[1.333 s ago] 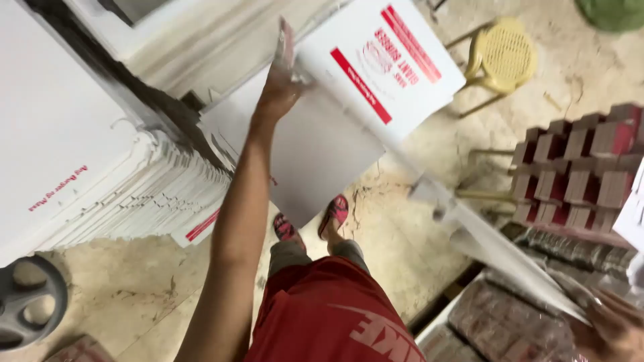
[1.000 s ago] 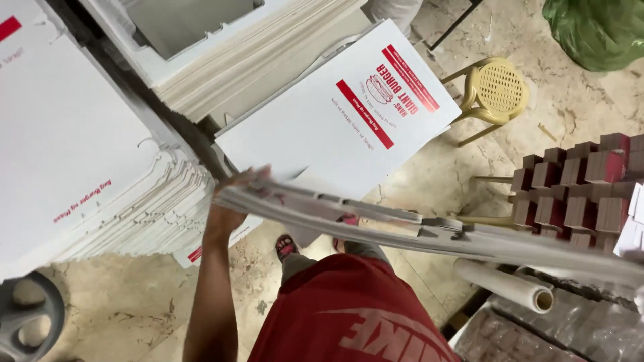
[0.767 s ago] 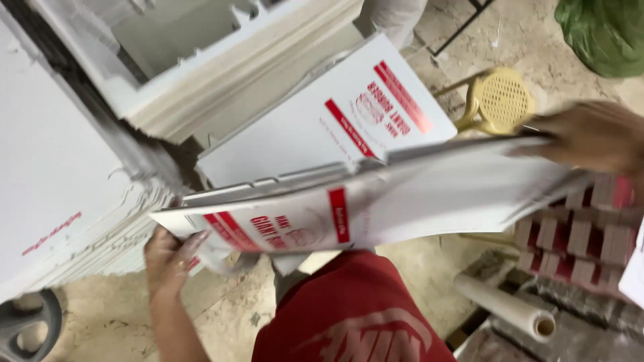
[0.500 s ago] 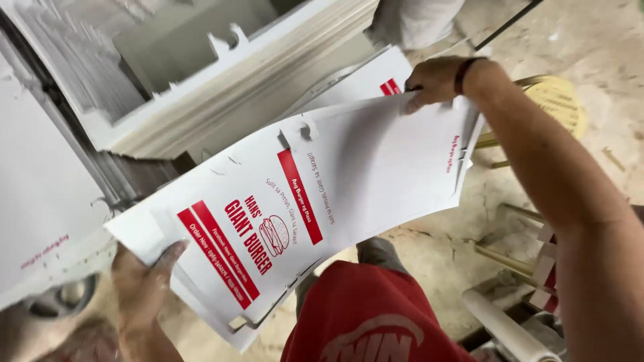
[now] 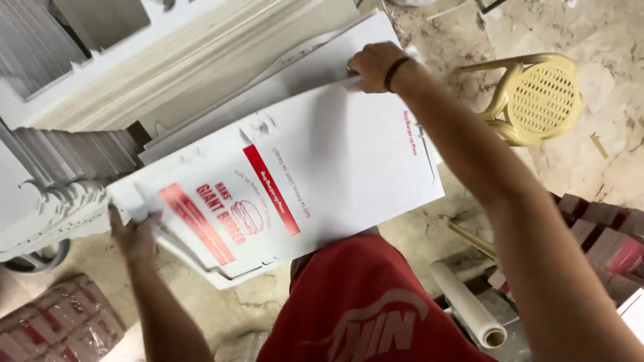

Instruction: The person folds flat cardboard boxes labeled 'GIANT BURGER' into their final shape. They repeatedly pick up the flat sheets, fold the side flaps and bottom panels, and then stack the assembled boxes on a pile.

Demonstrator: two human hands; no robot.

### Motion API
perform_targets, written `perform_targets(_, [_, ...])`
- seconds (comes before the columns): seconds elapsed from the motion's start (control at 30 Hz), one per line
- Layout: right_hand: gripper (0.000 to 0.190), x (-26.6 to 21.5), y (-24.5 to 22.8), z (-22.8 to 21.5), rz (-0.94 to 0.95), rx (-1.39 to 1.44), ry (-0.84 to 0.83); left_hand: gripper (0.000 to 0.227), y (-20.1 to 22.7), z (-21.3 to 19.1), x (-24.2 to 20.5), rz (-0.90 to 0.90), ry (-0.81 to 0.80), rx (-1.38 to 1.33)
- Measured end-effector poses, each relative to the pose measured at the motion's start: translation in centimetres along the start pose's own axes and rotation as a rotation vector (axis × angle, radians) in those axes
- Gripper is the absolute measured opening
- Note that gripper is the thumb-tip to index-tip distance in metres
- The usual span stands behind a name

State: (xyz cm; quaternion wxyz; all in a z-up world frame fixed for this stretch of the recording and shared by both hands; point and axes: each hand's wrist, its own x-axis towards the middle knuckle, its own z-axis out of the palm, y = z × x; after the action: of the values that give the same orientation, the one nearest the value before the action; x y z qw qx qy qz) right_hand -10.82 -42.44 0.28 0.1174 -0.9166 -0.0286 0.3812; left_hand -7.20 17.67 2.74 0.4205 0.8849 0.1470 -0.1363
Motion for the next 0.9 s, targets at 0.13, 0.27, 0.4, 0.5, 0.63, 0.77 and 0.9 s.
perform_targets(0.13, [0.086, -5.7, 0.3, 3.2, 0.119, 0.169, 0.469, 0.122, -1.7, 2.5, 1.3, -0.321, -0.017, 0.193])
perform_targets(0.27, [0.07, -15.5, 1.8, 14.2, 0.649, 0.514, 0.682, 0.103, -7.8, 5.2, -1.6, 0.554, 0.271, 0.533])
perform_targets(0.4, [0.079, -18.9, 0.8, 28.2, 0.877, 0.953, 0.499, 0.087, -0.3, 15.0, -11.6, 0.561, 0.095, 0.03])
perform_targets(0.5, [0.052, -18.1, 0.4, 28.6, 0.81, 1.45, 0.504, 0.085, 2.7, 23.1, -15.7, 0.74, -0.326, 0.215])
perform_targets(0.63, [0.06, -16.8, 3.8, 24.3, 0.708, 0.894, 0.2, 0.086, 11.6, 30.5, -19.2, 0.727, -0.821, 0.529])
perform_targets(0.77, [0.058, -13.3, 5.7, 20.2, 0.487, 0.787, -0.03, 0.105, 15.5, 39.3, -21.2, 0.802, -0.871, 0.813])
perform_targets(0.9, [0.044, -10.7, 6.7, 20.5, 0.434, 0.717, -0.103, 0.106, 12.8, 46.3, -21.3, 0.673, -0.793, 0.895])
